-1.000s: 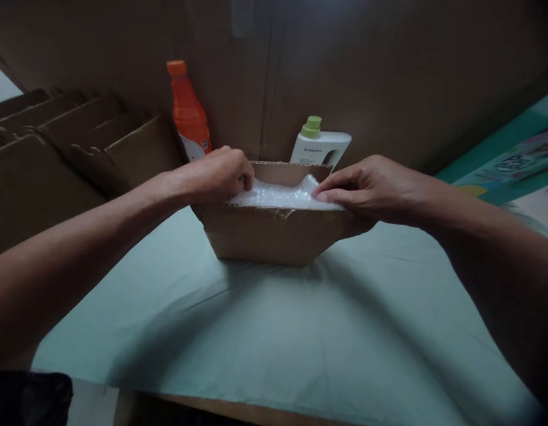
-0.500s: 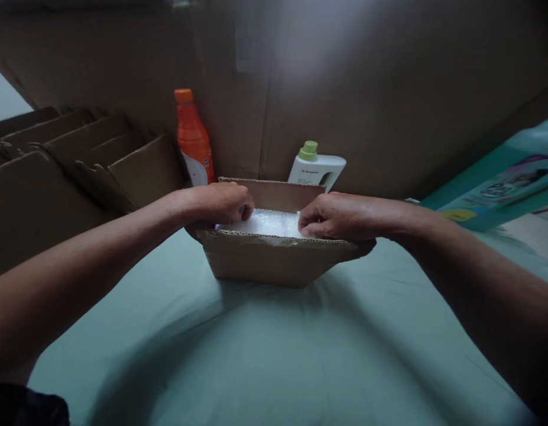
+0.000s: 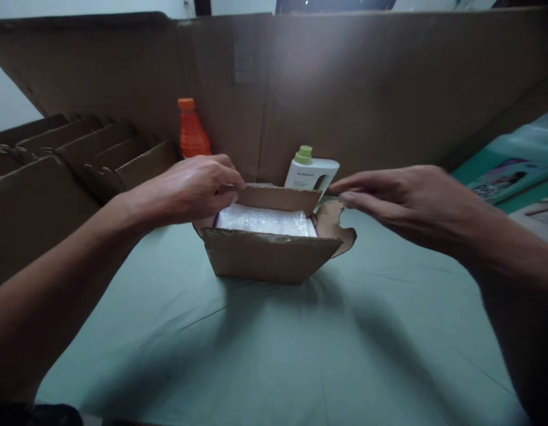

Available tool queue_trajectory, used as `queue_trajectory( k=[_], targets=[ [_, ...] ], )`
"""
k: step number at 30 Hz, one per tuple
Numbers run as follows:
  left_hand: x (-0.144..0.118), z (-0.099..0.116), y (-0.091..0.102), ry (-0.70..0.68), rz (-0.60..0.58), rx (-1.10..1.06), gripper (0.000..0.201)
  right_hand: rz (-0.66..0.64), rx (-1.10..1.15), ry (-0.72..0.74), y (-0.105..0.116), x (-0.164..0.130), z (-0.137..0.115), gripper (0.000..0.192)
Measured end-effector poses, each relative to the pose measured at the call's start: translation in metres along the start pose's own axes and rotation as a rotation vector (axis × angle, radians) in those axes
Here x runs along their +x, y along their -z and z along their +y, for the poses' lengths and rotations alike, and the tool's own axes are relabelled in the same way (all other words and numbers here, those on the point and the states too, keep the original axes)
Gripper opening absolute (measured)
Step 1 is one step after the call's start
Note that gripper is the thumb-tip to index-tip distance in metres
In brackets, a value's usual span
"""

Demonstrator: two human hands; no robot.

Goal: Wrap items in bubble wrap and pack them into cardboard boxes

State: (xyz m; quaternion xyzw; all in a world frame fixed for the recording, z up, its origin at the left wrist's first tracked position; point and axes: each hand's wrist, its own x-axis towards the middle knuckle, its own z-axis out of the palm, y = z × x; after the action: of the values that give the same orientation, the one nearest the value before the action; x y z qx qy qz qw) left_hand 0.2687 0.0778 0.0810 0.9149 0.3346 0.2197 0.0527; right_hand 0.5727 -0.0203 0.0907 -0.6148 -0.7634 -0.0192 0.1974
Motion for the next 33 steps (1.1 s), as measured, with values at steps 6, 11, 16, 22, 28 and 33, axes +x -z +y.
queue_trajectory(
  k=[6,11,16,22,28,33],
  targets=[
    [-0.096,-0.006,-0.018,0.228,0.43,-0.225,0.048,0.179,0.231,-0.248,-0.038,-0.089,0.031,0.04],
    [-0.117,-0.029,-0.091,0.46,0.275,-0.674,0.097,0.113,0.496,-0.316,-0.107,-0.095,0.022,0.073],
    [-0.088,-0.012,-0.146,0.466,0.252,-0.88,0.103,0.19,0.641,-0.367,-0.148,-0.076,0.0,0.081],
    [-0.124,0.022,-0.148,0.426,0.366,-0.837,0.105,0.334,0.641,-0.456,-0.167,-0.111,-0.009,0.075],
    [-0.213,0.026,-0.102,0.842,0.59,-0.707,0.084,0.177,0.779,-0.162,-0.159,-0.087,-0.086,0.07],
    [-0.198,0.038,-0.109,0.693,0.606,-0.775,0.095,0.128,0.825,-0.217,-0.16,-0.068,-0.069,0.066]
  ],
)
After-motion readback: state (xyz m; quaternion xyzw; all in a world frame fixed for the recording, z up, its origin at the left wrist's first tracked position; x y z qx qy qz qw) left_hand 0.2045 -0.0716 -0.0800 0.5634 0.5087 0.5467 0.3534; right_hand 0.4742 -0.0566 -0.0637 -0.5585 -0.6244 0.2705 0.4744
